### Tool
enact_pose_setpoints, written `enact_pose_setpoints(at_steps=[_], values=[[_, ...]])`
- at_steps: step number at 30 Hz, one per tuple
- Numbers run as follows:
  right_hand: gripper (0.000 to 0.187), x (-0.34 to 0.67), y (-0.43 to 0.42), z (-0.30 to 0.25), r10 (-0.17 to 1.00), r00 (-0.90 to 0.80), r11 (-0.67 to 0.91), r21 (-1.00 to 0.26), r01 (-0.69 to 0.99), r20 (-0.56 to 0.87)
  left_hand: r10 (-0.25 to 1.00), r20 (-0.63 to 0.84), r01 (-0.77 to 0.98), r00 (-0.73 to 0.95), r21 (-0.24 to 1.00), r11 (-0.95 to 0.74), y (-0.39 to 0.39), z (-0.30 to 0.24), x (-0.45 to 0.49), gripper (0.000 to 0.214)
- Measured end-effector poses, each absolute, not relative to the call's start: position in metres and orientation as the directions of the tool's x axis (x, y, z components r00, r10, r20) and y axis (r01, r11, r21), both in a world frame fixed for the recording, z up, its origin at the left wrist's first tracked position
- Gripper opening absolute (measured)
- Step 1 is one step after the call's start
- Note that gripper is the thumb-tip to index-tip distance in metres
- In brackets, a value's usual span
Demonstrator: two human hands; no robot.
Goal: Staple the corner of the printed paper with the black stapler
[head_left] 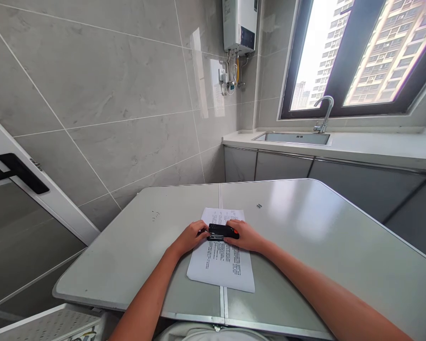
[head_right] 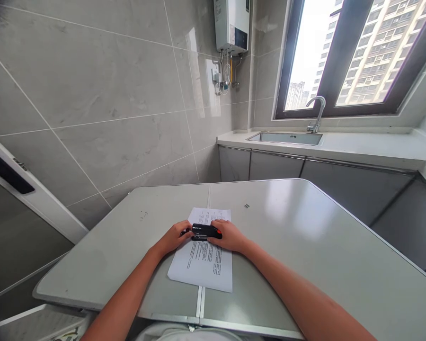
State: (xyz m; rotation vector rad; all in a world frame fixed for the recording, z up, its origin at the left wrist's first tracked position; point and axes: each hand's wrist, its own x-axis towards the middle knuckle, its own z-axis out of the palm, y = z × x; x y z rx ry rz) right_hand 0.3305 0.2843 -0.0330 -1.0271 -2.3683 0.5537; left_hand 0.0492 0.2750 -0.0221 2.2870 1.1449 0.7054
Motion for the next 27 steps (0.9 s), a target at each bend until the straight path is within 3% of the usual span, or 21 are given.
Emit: enact_pose_setpoints(at_steps=[27], values=[[0.027,0.3306,0.2840,-0.0331,0.766,-0.594,0.618,-0.539,0.572,0.248,0.888,0.200,0.541,0.415,0.730,-0.417,0.2739,-0.0175,0.0464,0.016]])
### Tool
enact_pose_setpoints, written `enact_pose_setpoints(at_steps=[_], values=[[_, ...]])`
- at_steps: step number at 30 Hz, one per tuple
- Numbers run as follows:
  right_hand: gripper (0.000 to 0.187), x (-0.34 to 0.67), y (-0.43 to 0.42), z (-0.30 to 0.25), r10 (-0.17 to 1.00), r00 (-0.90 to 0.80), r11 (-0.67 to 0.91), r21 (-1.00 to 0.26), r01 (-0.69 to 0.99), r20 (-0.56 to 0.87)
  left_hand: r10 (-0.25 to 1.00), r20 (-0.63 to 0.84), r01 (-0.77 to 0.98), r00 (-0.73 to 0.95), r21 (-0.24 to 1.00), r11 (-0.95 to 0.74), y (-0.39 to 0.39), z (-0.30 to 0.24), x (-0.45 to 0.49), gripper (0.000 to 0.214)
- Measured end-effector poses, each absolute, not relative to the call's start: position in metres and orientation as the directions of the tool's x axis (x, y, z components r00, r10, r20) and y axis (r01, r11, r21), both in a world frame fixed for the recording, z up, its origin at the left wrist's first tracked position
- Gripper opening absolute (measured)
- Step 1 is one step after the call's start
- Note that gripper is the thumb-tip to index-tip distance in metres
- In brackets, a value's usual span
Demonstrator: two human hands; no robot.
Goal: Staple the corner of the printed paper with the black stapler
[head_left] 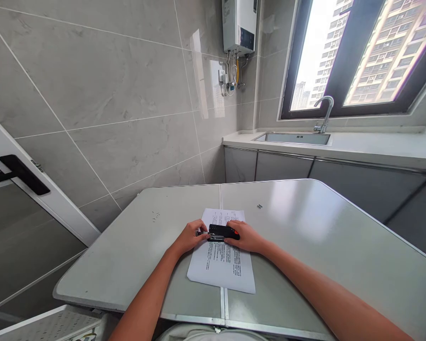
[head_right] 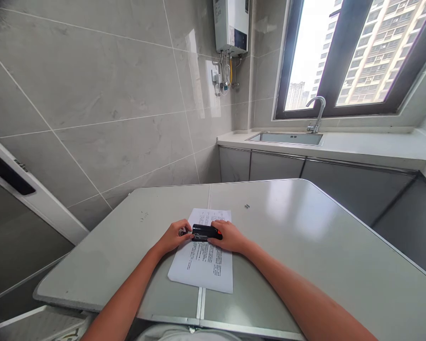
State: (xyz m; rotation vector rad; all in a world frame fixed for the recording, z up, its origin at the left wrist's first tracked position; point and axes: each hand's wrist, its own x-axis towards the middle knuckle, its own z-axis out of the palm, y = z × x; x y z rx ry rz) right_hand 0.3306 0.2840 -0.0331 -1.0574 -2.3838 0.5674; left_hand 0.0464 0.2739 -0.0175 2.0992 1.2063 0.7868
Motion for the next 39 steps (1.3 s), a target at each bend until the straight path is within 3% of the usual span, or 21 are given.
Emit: enact_pose_setpoints(at_steps=[14,20,24,32,35,39], values=[[0.027,0.331,0.285,-0.034,0.765,-0.594,0.619,-0.538,0.572,0.249,0.889,0.197,0.550,0.414,0.724,-0.416,0.274,-0.018,0.045,0.020],[0.027,0.332,0.285,-0.031,0.754,-0.608,0.630,-0.542,0.557,0.251,0.804,0.225,0.448,0.550,0.733,-0.512,0.274,-0.011,0.027,0.015],[0.028,0.338,0.288,-0.031,0.765,-0.593,0.618,-0.545,0.566,0.252,0.812,0.233,0.456,0.534,0.729,-0.510,0.275,-0.006,0.011,0.014],[0.025,0.327,0.285,-0.031,0.742,-0.565,0.636,-0.646,0.421,0.362,0.848,0.177,0.504,0.499,0.737,-0.451,0.273,-0.010,0.033,0.007],[0.024,0.315,0.281,-0.031,0.708,-0.600,0.660,-0.653,0.373,0.373,0.844,0.149,0.501,0.515,0.747,-0.438,0.274,-0.016,0.049,0.015],[0.026,0.309,0.275,-0.027,0.707,-0.564,0.669,-0.661,0.339,0.426,0.820,0.187,0.451,0.542,0.759,-0.471,0.276,-0.020,0.058,0.009]])
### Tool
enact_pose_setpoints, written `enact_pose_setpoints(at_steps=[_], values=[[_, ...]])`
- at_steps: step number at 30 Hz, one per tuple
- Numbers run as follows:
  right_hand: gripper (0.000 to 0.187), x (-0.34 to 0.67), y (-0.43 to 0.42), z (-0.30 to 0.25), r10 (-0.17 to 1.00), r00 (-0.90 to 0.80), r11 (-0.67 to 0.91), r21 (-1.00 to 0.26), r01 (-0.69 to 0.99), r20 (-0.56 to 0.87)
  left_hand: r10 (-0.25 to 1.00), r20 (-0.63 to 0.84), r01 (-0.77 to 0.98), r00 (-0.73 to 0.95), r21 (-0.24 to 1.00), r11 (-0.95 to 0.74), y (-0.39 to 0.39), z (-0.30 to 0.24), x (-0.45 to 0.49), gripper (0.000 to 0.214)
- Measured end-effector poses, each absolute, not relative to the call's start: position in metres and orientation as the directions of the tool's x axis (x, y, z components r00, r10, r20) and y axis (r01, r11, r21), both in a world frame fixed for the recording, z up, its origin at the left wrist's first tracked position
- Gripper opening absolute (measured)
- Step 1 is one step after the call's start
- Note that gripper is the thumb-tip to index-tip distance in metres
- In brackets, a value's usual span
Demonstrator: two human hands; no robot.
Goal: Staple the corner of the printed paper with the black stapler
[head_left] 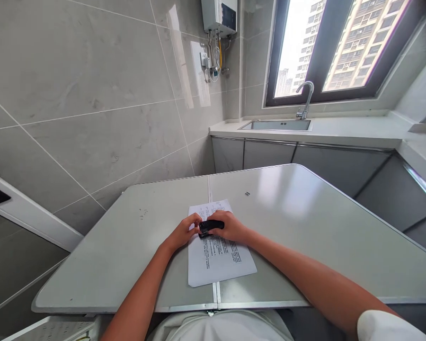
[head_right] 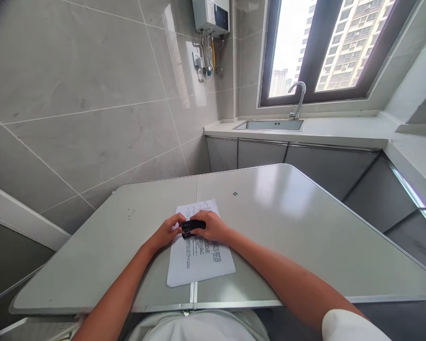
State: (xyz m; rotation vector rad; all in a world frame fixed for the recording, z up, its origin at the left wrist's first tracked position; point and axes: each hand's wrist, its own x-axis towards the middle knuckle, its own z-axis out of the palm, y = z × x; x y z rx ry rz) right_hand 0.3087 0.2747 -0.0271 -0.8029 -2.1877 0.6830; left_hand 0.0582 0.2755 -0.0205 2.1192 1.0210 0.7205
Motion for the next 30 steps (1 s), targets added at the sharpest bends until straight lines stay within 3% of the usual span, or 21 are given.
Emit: enact_pose_setpoints(at_steps=[8,11,15,19,21,26,30], values=[[0.025,0.305,0.269,-0.027,0.752,-0.518,0.637,-0.651,0.412,0.408,0.816,0.276,0.505,0.507,0.673,-0.541,0.275,-0.014,0.054,0.014],[0.031,0.319,0.284,-0.029,0.837,-0.359,0.544,-0.691,0.476,0.412,0.825,0.299,0.602,0.479,0.572,-0.557,0.279,-0.020,0.051,0.025],[0.031,0.359,0.311,-0.034,0.900,-0.062,0.370,-0.681,0.632,0.432,0.811,0.144,0.708,0.567,0.419,-0.569,0.285,-0.031,0.042,0.043],[0.033,0.396,0.332,-0.042,0.907,0.118,0.220,-0.692,0.687,0.405,0.796,0.096,0.699,0.598,0.424,-0.576,0.285,-0.034,0.035,0.045],[0.035,0.404,0.338,-0.044,0.923,0.093,0.219,-0.710,0.669,0.373,0.793,0.090,0.694,0.603,0.431,-0.577,0.285,-0.033,0.034,0.045],[0.032,0.411,0.343,-0.042,0.942,-0.161,0.334,-0.775,0.536,0.294,0.800,0.049,0.708,0.599,0.435,-0.557,0.284,-0.031,0.035,0.046],[0.030,0.414,0.339,-0.039,0.919,-0.276,0.389,-0.762,0.518,0.282,0.786,0.063,0.688,0.616,0.444,-0.574,0.281,-0.027,0.036,0.046]])
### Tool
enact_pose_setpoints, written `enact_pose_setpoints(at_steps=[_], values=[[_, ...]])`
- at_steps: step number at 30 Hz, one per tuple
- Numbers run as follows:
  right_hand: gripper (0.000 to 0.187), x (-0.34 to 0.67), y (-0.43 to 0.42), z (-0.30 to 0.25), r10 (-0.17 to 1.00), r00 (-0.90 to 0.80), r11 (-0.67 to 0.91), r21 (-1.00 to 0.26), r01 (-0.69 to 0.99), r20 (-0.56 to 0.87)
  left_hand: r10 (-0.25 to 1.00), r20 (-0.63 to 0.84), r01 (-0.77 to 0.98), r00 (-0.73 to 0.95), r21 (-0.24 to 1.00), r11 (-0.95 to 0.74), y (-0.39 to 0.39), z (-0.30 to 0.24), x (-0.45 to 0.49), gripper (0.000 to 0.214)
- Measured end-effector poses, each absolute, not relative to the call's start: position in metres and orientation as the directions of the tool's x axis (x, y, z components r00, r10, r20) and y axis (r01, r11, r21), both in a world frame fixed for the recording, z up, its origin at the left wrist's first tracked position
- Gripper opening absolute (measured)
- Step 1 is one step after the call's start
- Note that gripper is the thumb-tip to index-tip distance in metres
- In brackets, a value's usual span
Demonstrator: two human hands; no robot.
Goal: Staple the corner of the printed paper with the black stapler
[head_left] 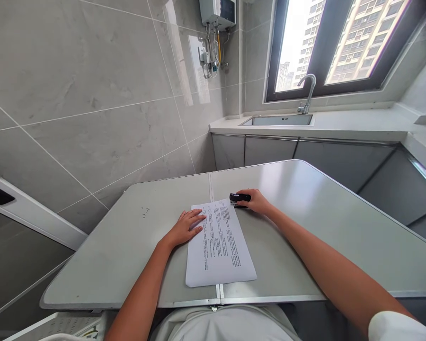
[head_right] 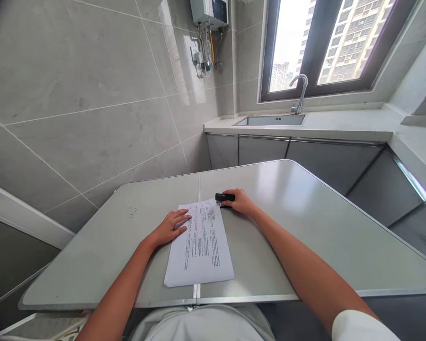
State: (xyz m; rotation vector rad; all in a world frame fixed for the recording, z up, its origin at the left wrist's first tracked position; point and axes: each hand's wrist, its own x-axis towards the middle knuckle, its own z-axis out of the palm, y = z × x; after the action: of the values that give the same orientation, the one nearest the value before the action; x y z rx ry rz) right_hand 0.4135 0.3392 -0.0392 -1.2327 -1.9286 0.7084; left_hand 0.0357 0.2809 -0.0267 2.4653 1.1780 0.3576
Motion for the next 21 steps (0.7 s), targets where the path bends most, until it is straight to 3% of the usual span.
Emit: enact_pose_setpoints(at_steps=[4,10,21], values=[[0.037,0.408,0.334,-0.039,0.903,-0.271,0.430,-0.671,0.604,0.335,0.754,0.040,0.662,0.656,0.451,-0.599,0.276,-0.020,0.039,0.046],[0.044,0.395,0.329,-0.035,0.844,-0.406,0.533,-0.459,0.711,0.351,0.748,0.018,0.668,0.664,0.435,-0.603,0.273,-0.015,0.042,0.047],[0.043,0.391,0.328,-0.035,0.826,-0.453,0.553,-0.328,0.766,0.335,0.756,0.022,0.679,0.654,0.422,-0.600,0.271,-0.014,0.044,0.046]])
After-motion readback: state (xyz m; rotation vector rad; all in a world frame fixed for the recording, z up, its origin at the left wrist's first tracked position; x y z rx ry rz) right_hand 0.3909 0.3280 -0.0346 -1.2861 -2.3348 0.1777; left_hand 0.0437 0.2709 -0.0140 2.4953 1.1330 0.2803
